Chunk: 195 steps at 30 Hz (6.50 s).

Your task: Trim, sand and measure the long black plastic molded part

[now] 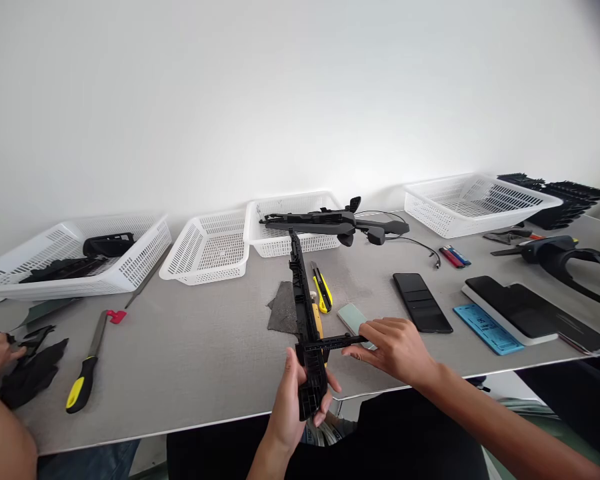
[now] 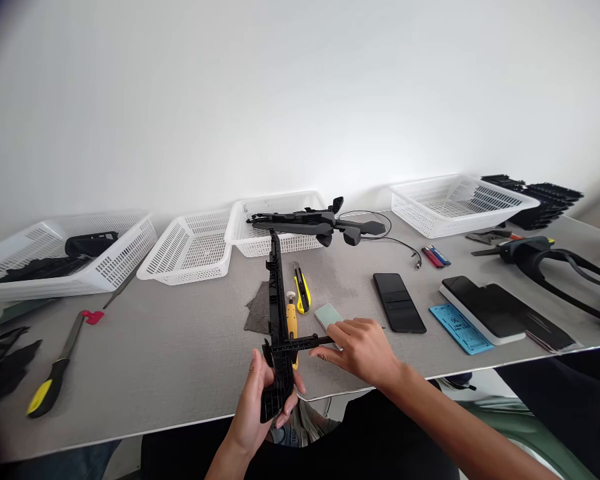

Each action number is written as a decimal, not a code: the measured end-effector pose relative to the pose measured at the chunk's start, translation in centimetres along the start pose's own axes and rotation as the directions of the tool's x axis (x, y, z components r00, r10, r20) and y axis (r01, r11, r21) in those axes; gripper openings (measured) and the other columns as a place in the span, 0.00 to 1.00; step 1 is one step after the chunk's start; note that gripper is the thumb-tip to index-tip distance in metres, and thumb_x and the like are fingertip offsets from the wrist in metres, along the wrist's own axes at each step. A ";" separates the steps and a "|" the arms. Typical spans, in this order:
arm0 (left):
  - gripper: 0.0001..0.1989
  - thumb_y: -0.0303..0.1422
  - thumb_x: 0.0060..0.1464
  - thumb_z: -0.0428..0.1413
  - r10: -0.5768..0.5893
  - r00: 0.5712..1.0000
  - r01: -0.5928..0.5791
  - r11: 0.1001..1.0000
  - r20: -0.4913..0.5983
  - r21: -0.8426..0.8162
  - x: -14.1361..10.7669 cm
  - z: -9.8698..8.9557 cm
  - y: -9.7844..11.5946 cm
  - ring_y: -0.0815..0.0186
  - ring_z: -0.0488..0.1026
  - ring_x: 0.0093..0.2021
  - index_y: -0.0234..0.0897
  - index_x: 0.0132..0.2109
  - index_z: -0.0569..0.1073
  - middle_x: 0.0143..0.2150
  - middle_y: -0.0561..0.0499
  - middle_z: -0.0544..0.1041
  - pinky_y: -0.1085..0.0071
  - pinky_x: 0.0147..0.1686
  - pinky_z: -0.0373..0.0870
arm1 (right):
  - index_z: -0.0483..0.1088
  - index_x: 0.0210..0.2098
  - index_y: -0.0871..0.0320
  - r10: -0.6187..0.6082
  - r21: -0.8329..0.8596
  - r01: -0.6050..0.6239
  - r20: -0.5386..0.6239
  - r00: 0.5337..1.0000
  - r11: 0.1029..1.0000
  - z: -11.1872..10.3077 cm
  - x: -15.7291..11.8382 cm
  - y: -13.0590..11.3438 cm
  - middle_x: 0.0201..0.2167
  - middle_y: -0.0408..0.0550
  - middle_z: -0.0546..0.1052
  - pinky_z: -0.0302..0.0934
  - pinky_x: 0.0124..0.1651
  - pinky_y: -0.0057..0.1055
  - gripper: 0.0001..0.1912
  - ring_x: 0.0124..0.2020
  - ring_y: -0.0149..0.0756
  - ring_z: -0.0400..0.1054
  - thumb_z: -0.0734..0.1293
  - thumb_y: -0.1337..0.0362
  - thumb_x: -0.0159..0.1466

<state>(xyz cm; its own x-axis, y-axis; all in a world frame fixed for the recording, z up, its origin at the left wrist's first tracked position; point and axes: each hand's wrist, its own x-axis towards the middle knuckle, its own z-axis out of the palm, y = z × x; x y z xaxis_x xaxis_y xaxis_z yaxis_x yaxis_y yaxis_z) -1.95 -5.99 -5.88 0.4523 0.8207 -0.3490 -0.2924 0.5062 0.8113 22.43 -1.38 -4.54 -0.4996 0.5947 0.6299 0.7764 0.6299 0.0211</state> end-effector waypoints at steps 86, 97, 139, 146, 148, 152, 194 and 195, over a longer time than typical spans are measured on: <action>0.41 0.69 0.63 0.46 0.016 0.999 -0.017 0.999 -0.032 -0.047 -0.1 0.1 0.1 0.73 0.57 0.22 0.32 0.34 0.76 0.26 0.50 0.69 0.74 0.19 0.50 | 0.66 0.23 0.56 0.059 0.002 -0.059 0.099 0.993 0.998 0.2 0.5 0.3 0.15 0.40 0.69 0.40 0.26 0.33 0.34 0.15 0.29 0.60 0.59 0.39 0.77; 0.38 0.68 0.63 0.48 0.025 0.999 -0.028 0.997 -0.038 -0.079 0.0 -0.2 -0.2 0.73 0.59 0.22 0.34 0.47 0.73 0.30 0.49 0.74 0.76 0.18 0.51 | 0.66 0.24 0.56 0.066 -0.030 -0.064 0.045 0.997 0.997 1.1 1.0 0.8 0.16 0.40 0.70 0.45 0.29 0.32 0.32 0.17 0.30 0.62 0.60 0.44 0.79; 0.38 0.68 0.64 0.46 0.054 0.998 -0.056 0.996 -0.032 -0.063 -0.1 0.2 0.2 0.72 0.60 0.21 0.35 0.51 0.73 0.30 0.47 0.78 0.76 0.18 0.52 | 0.65 0.25 0.56 0.020 -0.005 -0.019 0.119 0.993 1.000 0.9 1.4 1.3 0.16 0.40 0.70 0.41 0.26 0.34 0.34 0.16 0.30 0.62 0.55 0.41 0.79; 0.38 0.68 0.63 0.47 0.041 0.999 -0.043 0.997 -0.033 -0.070 -0.1 0.2 0.2 0.72 0.61 0.21 0.36 0.52 0.73 0.30 0.48 0.77 0.76 0.19 0.53 | 0.66 0.25 0.56 0.030 -0.006 -0.030 0.122 0.992 1.000 0.9 1.3 1.4 0.15 0.41 0.70 0.40 0.26 0.34 0.34 0.15 0.30 0.62 0.54 0.40 0.79; 0.37 0.68 0.64 0.47 0.041 0.999 -0.043 0.997 -0.032 -0.064 -0.1 0.2 0.2 0.72 0.61 0.21 0.36 0.51 0.73 0.30 0.48 0.77 0.76 0.19 0.53 | 0.66 0.26 0.56 0.034 -0.002 -0.034 0.126 0.991 0.999 0.9 1.3 1.4 0.15 0.41 0.70 0.40 0.26 0.34 0.34 0.15 0.30 0.62 0.55 0.40 0.79; 0.37 0.67 0.65 0.45 0.044 0.999 -0.046 0.998 -0.029 -0.053 0.0 0.1 0.2 0.72 0.60 0.21 0.36 0.52 0.73 0.30 0.48 0.76 0.76 0.18 0.53 | 0.66 0.25 0.56 0.040 0.010 -0.042 0.141 0.989 0.999 1.0 1.3 1.4 0.16 0.41 0.70 0.40 0.26 0.34 0.33 0.16 0.31 0.61 0.56 0.40 0.79; 0.43 0.67 0.63 0.50 0.064 0.998 -0.067 0.988 -0.030 -0.139 0.0 -0.4 -0.5 0.71 0.61 0.21 0.34 0.65 0.71 0.30 0.49 0.77 0.76 0.18 0.54 | 0.76 0.47 0.57 0.173 0.114 -0.191 0.146 0.974 0.975 1.2 0.8 1.1 0.24 0.45 0.80 0.52 0.27 0.31 0.20 0.21 0.36 0.72 0.62 0.47 0.78; 0.44 0.67 0.63 0.50 0.071 0.997 -0.074 0.986 -0.024 -0.151 0.0 -0.4 -0.6 0.71 0.61 0.21 0.34 0.68 0.69 0.30 0.49 0.77 0.76 0.18 0.55 | 0.75 0.52 0.57 0.244 0.149 -0.266 0.152 0.958 0.952 1.3 0.7 1.0 0.26 0.45 0.81 0.55 0.28 0.30 0.19 0.22 0.36 0.73 0.62 0.48 0.78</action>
<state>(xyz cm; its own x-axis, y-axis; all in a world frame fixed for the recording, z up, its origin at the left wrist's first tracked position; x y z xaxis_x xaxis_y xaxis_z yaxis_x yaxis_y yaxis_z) -2.11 -6.23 -6.59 0.4097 0.8609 -0.3016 -0.4491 0.4781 0.7548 22.36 0.27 -5.11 -0.3475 0.7993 0.4903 0.8151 0.5160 -0.2635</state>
